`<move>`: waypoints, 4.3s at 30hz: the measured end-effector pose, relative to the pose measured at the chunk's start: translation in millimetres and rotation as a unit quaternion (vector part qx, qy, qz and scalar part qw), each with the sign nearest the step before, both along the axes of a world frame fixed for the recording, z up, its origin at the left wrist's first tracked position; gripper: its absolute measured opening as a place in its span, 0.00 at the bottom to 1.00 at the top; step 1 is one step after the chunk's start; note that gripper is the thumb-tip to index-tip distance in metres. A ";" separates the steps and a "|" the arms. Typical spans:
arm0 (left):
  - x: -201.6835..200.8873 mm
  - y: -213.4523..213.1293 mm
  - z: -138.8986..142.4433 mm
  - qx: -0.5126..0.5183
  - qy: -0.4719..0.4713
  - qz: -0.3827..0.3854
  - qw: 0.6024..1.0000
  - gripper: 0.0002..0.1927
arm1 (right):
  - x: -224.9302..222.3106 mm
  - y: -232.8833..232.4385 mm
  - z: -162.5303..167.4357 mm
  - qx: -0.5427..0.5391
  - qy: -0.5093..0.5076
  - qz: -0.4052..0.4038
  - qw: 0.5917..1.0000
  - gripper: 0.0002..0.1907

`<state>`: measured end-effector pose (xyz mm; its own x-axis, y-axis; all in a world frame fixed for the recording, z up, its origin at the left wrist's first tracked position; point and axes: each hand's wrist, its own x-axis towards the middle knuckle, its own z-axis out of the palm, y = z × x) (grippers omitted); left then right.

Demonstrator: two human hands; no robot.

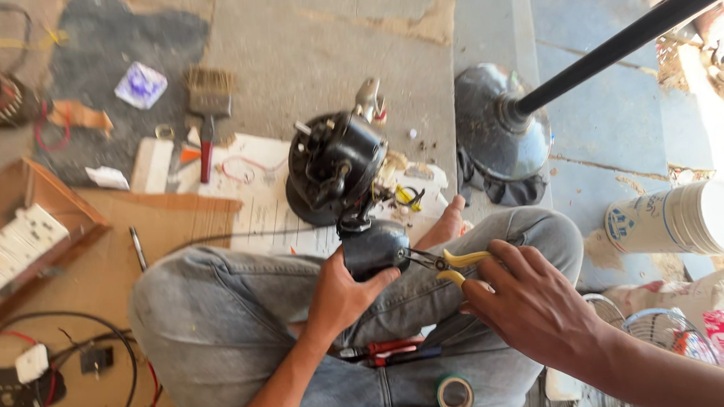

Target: The person sits on the floor and uses pliers to strip and connect wires to electrical components inside a black motor housing component.

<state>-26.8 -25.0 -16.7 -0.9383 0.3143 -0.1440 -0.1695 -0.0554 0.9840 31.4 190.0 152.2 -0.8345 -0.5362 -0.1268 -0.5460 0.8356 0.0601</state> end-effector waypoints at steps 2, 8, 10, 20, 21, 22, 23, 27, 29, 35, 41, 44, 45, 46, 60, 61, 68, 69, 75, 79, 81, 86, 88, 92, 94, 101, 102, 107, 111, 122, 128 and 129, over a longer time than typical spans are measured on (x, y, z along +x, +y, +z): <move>0.7 0.1 1.8 0.001 -0.004 -0.004 1.000 0.26 | 1.2 1.2 3.8 0.002 0.017 0.017 1.000 0.15; 2.7 -1.9 1.8 -0.006 -0.005 0.000 1.000 0.25 | -1.2 -3.3 6.5 0.034 0.007 0.046 0.998 0.12; 4.1 -3.0 2.1 -0.014 -0.005 -0.005 1.000 0.25 | -2.9 -4.4 6.1 0.045 -0.002 0.049 0.998 0.12; 5.4 -7.4 -0.7 -0.043 0.015 0.003 0.999 0.25 | -12.5 -12.0 2.8 0.091 -0.051 0.064 0.993 0.17; 5.3 -7.5 -0.9 -0.043 0.012 0.004 0.999 0.25 | -12.2 -14.0 3.0 0.096 -0.053 0.067 0.992 0.18; 5.6 -7.8 -0.8 -0.035 0.019 0.008 0.999 0.25 | -12.0 -15.9 3.3 0.101 -0.055 0.071 0.991 0.18; 6.3 -8.2 -0.6 -0.027 0.025 0.012 0.999 0.25 | -11.5 -17.5 4.0 0.107 -0.046 0.064 0.991 0.18; 6.0 -10.7 0.1 -0.013 0.023 0.014 1.000 0.25 | -13.3 -22.1 5.7 0.118 -0.033 0.049 0.991 0.17; 6.3 -11.6 -0.3 -0.008 0.035 0.018 0.999 0.24 | -15.8 -23.8 5.0 0.121 -0.046 0.049 0.990 0.16; 7.8 -10.7 -4.6 -0.050 0.040 0.021 0.998 0.23 | -20.3 -27.1 1.7 0.165 -0.035 0.102 0.980 0.17; 10.0 -11.2 -9.6 -0.045 0.076 0.033 0.996 0.21 | -25.1 -27.9 -4.4 0.139 -0.097 0.055 0.984 0.12; 10.0 -11.3 -12.5 -0.052 0.088 0.025 0.994 0.21 | -24.0 -32.2 -8.6 0.107 -0.125 0.003 0.986 0.12; 10.1 -11.2 -13.4 -0.052 0.089 0.021 0.994 0.21 | -24.8 -33.8 -9.8 0.102 -0.144 -0.022 0.984 0.13; 10.2 -11.2 -14.1 -0.053 0.087 0.021 0.995 0.21 | -26.0 -34.6 -9.8 0.097 -0.162 -0.047 0.981 0.14; 7.9 -14.0 -6.3 -0.006 0.064 0.032 0.997 0.23 | -20.8 -20.8 6.5 -0.339 -0.472 -0.664 0.472 0.21; 5.5 -13.4 -6.4 0.000 0.068 0.031 0.997 0.23 | -18.1 -19.5 8.4 -0.323 -0.469 -0.655 0.496 0.22; 8.4 -12.8 -6.1 0.015 0.062 0.030 0.998 0.24 | -5.8 -18.3 10.9 0.062 -0.040 -0.005 0.997 0.17; 7.7 -12.8 -6.6 0.017 0.064 0.031 0.997 0.24 | -7.0 -18.4 8.3 0.064 -0.029 0.021 0.997 0.18; 6.5 -12.9 -12.0 0.005 0.060 0.022 0.998 0.25 | -14.8 -21.6 -4.2 0.123 -0.057 0.068 0.988 0.21; 7.0 -12.8 -16.2 -0.014 0.062 0.029 0.998 0.25 | -18.2 -26.0 -2.8 0.147 -0.080 0.050 0.985 0.21; 7.4 -12.2 -16.8 -0.022 0.062 0.031 0.997 0.26 | -18.7 -28.0 1.2 0.165 -0.079 0.053 0.982 0.23; 7.1 -12.6 -16.3 -0.009 0.062 0.035 0.997 0.26 | -21.0 -32.6 6.4 0.163 -0.054 0.062 0.983 0.25; 7.3 -13.0 -16.3 -0.012 0.062 0.034 0.997 0.26 | -21.2 -33.9 6.3 0.178 -0.056 0.069 0.980 0.25; 7.9 -12.8 -16.5 -0.027 0.076 0.029 0.996 0.25 | -22.3 -35.2 5.0 0.227 -0.058 0.105 0.966 0.26; 8.6 -12.6 -16.5 -0.026 0.079 0.032 0.996 0.24 | -23.9 -35.7 4.0 0.224 -0.022 0.137 0.965 0.27; 7.3 -13.3 -18.6 -0.033 0.083 0.041 0.995 0.25 | -27.4 -37.0 -0.2 0.306 -0.012 0.170 0.937 0.26; 7.7 -13.2 -19.3 -0.045 0.085 0.038 0.995 0.25 | -26.7 -37.2 -1.2 0.315 -0.024 0.172 0.933 0.25; 8.9 -11.6 -24.4 -0.036 0.101 0.043 0.993 0.26 | -27.4 -42.7 -10.5 0.244 -0.122 0.069 0.959 0.23; 10.8 -12.2 -27.0 -0.063 0.089 0.043 0.993 0.25 | -40.1 -48.3 -17.7 0.116 -0.315 -0.315 0.888 0.20; 9.1 -13.0 -20.6 -0.044 0.085 0.044 0.994 0.27 | -27.0 -24.0 -0.9 -0.195 -0.477 -0.608 0.604 0.18; 10.3 -11.9 -19.1 -0.012 0.081 0.042 0.996 0.25 | -6.5 -29.7 6.0 0.085 -0.034 -0.013 0.996 0.17; 9.6 -12.2 -19.1 -0.008 0.077 0.040 0.996 0.25 | -7.5 -30.0 4.7 0.083 -0.032 0.001 0.996 0.18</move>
